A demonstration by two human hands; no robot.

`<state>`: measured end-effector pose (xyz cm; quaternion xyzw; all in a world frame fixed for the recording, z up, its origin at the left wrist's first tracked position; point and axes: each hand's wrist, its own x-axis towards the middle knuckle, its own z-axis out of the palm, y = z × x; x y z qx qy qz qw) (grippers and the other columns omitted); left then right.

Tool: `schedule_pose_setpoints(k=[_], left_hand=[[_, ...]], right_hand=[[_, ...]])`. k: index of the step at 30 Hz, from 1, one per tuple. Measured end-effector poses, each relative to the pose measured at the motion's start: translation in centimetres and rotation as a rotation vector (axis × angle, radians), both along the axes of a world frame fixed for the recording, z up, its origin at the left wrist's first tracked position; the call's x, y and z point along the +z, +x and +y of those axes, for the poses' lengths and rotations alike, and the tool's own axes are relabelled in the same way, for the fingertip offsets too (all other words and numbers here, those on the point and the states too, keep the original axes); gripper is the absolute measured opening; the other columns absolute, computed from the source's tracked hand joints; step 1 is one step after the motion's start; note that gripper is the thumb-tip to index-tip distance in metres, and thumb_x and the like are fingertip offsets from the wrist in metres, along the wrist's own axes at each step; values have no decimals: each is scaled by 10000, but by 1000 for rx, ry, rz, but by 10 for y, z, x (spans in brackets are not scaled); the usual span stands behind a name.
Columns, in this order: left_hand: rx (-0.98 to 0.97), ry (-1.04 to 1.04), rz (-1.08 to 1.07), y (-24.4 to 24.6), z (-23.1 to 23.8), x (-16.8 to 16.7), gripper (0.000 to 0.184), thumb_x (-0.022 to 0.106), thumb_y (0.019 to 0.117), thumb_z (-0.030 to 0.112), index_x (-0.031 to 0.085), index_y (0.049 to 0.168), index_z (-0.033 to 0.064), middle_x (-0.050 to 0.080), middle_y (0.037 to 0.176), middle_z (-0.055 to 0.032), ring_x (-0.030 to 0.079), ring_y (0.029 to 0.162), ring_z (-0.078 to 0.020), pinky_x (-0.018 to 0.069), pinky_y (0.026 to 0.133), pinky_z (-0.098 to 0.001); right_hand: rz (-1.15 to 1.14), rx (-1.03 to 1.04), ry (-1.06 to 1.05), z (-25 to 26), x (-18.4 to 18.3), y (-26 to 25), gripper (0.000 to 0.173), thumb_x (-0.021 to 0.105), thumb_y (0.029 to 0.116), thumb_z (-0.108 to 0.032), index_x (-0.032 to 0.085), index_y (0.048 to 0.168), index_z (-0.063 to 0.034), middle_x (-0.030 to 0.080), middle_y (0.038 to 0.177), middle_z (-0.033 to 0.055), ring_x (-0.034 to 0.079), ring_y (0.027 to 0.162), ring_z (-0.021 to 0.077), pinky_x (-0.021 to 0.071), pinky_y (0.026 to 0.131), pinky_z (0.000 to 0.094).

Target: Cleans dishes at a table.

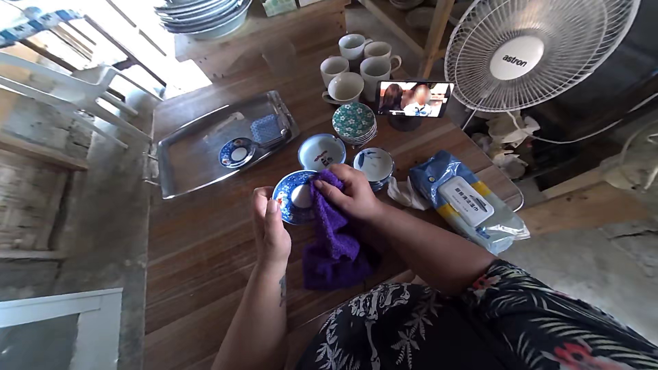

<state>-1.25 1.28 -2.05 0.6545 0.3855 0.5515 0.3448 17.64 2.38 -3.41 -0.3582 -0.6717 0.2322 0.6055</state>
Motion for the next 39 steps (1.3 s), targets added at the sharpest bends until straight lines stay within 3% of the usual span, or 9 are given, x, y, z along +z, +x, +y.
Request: schedule_pose_setpoints(k=[5, 8, 12, 15, 17, 20, 28, 35, 39], left_hand=[[-4, -67, 196, -5, -2, 12, 466, 392, 1053, 452, 574, 1160, 36, 593, 1025, 76, 569, 964, 81, 495, 876, -159], [-86, -58, 291, -13, 3, 14, 467, 456, 1027, 475, 634, 1037, 43, 602, 904, 106, 563, 831, 105, 492, 764, -125], [-178, -188, 387, -16, 3, 18, 423, 523, 971, 504, 682, 984, 112, 645, 833, 127, 605, 763, 83, 530, 702, -150], [-178, -143, 378, -15, 2, 16, 430, 464, 1029, 456, 682, 1006, 86, 659, 853, 124, 613, 800, 100, 532, 744, -132], [-136, -32, 371, -13, 2, 12, 448, 443, 1056, 374, 676, 1022, -8, 664, 896, 59, 604, 843, 102, 516, 795, -128], [-85, 72, 303, -9, 2, 7, 424, 455, 1071, 324, 670, 1065, -41, 684, 989, 27, 611, 931, 96, 514, 871, -134], [183, 57, -78, 2, -1, 4, 299, 416, 1089, 310, 606, 1129, 81, 657, 1031, 147, 634, 993, 53, 537, 926, -211], [295, 10, -315, 6, -4, 9, 304, 295, 1106, 289, 520, 1188, 101, 629, 1061, 107, 627, 1039, 16, 526, 964, -237], [335, 80, -412, 2, -3, 14, 363, 233, 1111, 317, 437, 1291, 77, 599, 1151, 77, 605, 1112, 1, 504, 1009, -247]], right_hand=[[-165, 112, 16, 4, 2, 8, 269, 626, 981, -234, 700, 891, 8, 689, 859, 127, 679, 836, 210, 564, 740, 415], [-249, 199, 59, 3, 3, 9, 280, 622, 971, -242, 699, 873, 9, 692, 852, 140, 690, 832, 237, 570, 719, 438], [-313, 235, 58, 0, 5, 9, 243, 660, 923, -233, 714, 871, -2, 702, 848, 133, 695, 804, 243, 576, 684, 447], [-308, 216, 69, -1, 6, 9, 230, 660, 916, -216, 709, 854, -1, 696, 834, 132, 690, 789, 240, 570, 666, 435], [-288, 192, 78, -1, 6, 8, 241, 644, 924, -226, 711, 859, -3, 699, 853, 134, 691, 801, 236, 573, 676, 431], [-255, 162, 87, -1, 6, 7, 265, 629, 949, -247, 691, 849, -10, 676, 825, 124, 674, 772, 221, 562, 651, 412], [-185, 114, -91, -12, 6, -11, 273, 588, 996, -225, 707, 920, 8, 689, 861, 130, 683, 816, 225, 569, 713, 435], [-300, 173, -356, -26, 28, -28, 254, 589, 1015, -209, 718, 1024, 10, 706, 926, 149, 691, 861, 262, 563, 775, 496], [-373, 271, -321, -17, 46, -33, 237, 596, 1012, -185, 719, 1035, 15, 703, 906, 148, 687, 839, 255, 565, 758, 485]])
